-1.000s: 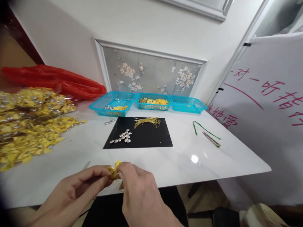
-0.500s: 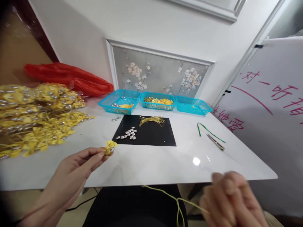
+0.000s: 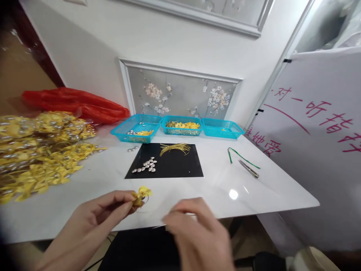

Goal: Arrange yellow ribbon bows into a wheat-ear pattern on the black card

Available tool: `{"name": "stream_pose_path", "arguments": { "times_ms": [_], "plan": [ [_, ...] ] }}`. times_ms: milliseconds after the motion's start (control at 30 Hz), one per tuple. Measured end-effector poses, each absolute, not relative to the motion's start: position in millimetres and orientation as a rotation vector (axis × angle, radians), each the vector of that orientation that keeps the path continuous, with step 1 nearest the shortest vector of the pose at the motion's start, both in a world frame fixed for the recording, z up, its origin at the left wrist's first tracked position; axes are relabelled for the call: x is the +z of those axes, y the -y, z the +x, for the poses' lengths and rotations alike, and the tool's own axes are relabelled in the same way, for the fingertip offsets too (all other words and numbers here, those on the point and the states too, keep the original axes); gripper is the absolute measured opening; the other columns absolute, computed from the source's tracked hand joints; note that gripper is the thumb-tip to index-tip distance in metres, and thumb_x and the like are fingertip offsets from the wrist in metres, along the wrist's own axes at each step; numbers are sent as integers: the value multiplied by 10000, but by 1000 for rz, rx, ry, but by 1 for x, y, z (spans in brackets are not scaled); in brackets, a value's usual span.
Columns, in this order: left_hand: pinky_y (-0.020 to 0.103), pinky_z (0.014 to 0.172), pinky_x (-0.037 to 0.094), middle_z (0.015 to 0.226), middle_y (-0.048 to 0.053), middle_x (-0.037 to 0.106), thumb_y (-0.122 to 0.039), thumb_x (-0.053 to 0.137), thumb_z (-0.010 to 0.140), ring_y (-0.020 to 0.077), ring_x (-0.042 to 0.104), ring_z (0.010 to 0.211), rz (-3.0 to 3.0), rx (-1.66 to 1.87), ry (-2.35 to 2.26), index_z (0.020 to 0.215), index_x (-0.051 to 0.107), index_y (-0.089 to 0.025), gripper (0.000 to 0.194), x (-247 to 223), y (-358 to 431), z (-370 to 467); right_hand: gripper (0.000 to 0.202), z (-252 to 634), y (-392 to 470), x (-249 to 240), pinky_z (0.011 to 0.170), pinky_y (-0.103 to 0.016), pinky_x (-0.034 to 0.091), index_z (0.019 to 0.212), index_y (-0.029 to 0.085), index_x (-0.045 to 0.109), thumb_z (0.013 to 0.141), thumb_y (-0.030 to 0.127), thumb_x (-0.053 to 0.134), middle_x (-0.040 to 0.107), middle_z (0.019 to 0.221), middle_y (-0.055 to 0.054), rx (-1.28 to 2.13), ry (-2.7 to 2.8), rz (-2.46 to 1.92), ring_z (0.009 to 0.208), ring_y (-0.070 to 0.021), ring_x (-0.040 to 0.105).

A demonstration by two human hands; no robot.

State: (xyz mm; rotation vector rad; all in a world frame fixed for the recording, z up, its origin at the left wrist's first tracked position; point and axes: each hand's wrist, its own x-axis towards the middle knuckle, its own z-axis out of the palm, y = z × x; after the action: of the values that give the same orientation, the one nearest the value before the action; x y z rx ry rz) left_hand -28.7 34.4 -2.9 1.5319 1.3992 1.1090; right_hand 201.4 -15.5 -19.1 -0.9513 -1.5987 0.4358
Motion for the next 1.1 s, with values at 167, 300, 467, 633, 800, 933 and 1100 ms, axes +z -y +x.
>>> {"name": "stream_pose_path", "arguments": {
  "times_ms": [167, 300, 467, 633, 800, 933, 1100],
  "plan": [
    [197, 738, 581, 859, 10, 771, -436, 678, 833, 203, 735, 842, 1620, 1021, -1296, 885, 735, -266, 187, -5, -31, -25, 302, 152, -18, -16, 649, -268, 525, 1003, 167, 722, 946, 6, 473, 601, 860, -72, 319, 1803, -848, 740, -176, 595],
    [203, 696, 578, 820, 7, 766, -391, 626, 860, 195, 723, 800, 1665, 1033, -1332, 845, 725, -256, 168, -5, -30, -22, 244, 150, -24, -24, 598, -277, 450, 935, 123, 686, 946, -8, 481, 553, 733, -56, -16, 1843, -929, 640, -174, 505],
    [207, 623, 566, 788, 6, 759, -377, 613, 844, 198, 722, 760, 1677, 1045, -1351, 809, 700, -253, 155, -6, -31, -19, 299, 152, -24, -27, 610, -325, 341, 943, 133, 660, 993, 29, 384, 534, 732, -56, -298, 1958, -996, 632, -194, 449],
    [234, 668, 570, 768, 4, 723, -419, 578, 875, 205, 714, 770, 1640, 968, -1335, 821, 681, -248, 207, -5, -35, -22, 299, 155, -26, -22, 616, -326, 342, 890, 148, 644, 1013, 75, 381, 557, 792, -60, -210, 2030, -989, 679, -198, 479],
    [221, 693, 566, 807, 0, 742, -404, 608, 865, 191, 715, 772, 1652, 945, -1305, 857, 695, -255, 173, -8, -35, -22, 264, 153, -27, -30, 643, -302, 397, 900, 152, 618, 999, 33, 405, 576, 800, -53, -70, 1972, -977, 681, -185, 502],
    [202, 690, 552, 821, -11, 732, -357, 602, 875, 181, 712, 795, 1765, 982, -1293, 872, 699, -270, 131, -15, -31, -23, 227, 149, -26, -35, 628, -315, 386, 890, 140, 609, 956, 8, 437, 550, 754, -53, -109, 1964, -1023, 655, -194, 478],
    [200, 645, 544, 779, -17, 695, -404, 549, 914, 187, 711, 815, 1806, 932, -1333, 868, 669, -278, 180, -13, -30, -26, 297, 153, -25, -32, 629, -338, 363, 862, 153, 607, 995, 38, 369, 564, 800, -59, -184, 2030, -1040, 676, -201, 462]
  ]
}}
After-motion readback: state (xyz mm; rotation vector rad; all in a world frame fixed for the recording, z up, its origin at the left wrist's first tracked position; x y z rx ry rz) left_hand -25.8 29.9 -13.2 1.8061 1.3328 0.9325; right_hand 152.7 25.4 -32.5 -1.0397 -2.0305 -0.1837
